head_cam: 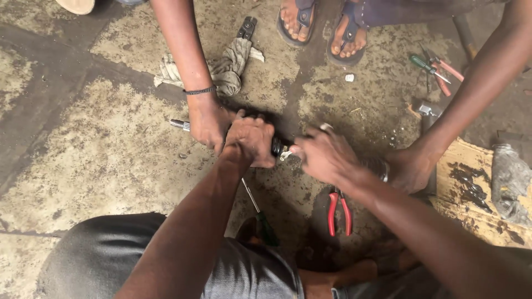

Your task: Repairing a car axle by cleaning parts and assembling the CV joint components.

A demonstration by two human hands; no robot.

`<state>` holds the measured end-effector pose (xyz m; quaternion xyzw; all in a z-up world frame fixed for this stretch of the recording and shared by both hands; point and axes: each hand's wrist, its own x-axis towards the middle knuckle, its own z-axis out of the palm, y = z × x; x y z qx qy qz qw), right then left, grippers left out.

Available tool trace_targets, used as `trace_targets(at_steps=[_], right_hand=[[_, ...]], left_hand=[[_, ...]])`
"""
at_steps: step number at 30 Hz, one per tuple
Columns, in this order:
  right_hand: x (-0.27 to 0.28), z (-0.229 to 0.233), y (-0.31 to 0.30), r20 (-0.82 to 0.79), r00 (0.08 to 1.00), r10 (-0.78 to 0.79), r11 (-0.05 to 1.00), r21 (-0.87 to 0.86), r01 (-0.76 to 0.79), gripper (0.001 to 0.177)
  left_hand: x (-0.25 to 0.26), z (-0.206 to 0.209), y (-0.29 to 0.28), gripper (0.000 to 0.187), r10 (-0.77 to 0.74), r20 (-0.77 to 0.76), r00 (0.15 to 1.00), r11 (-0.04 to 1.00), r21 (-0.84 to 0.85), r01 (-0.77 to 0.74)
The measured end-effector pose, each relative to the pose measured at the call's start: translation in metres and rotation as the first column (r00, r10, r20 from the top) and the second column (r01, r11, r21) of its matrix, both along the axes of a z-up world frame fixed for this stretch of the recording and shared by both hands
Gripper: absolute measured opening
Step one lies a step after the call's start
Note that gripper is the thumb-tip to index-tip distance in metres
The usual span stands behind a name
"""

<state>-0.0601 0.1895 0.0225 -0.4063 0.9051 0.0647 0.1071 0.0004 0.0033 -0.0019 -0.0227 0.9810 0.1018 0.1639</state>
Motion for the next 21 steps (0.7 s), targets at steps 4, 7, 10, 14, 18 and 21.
trace_targets(at_steps=[4, 7, 10, 14, 18, 21], right_hand=[[0.0, 0.026, -0.036, 0.055, 0.992, 0.118, 0.971, 0.202, -0.127, 0.053], [-0.002, 0.029, -0.048, 0.074, 0.965, 0.252, 0.891, 0.37, -0.262, 0.05], [-0.006, 0.03, -0.055, 0.081, 0.916, 0.392, 0.834, 0.389, -0.391, 0.039], [-0.007, 0.033, -0.06, 0.065, 0.871, 0.488, 0.772, 0.433, -0.465, 0.028], [-0.004, 0.04, -0.065, 0.092, 0.848, 0.523, 0.759, 0.402, -0.512, 0.02], [-0.012, 0.024, -0.056, 0.127, 0.877, 0.464, 0.735, 0.498, -0.461, 0.021]], left_hand=[[0.001, -0.002, -0.004, 0.077, -0.033, -0.045, 0.998, 0.999, -0.02, 0.032], [0.003, 0.003, -0.002, 0.072, -0.014, -0.041, 0.999, 1.0, -0.001, 0.014], [0.003, 0.007, -0.003, 0.069, -0.027, -0.018, 0.999, 1.0, -0.005, 0.027], [0.002, 0.01, -0.001, 0.065, -0.015, -0.023, 1.0, 1.0, 0.016, 0.016], [0.0, 0.003, -0.001, 0.062, -0.006, -0.032, 0.999, 0.999, 0.031, 0.007], [0.0, 0.003, -0.003, 0.063, -0.011, -0.024, 1.0, 1.0, 0.028, 0.011]])
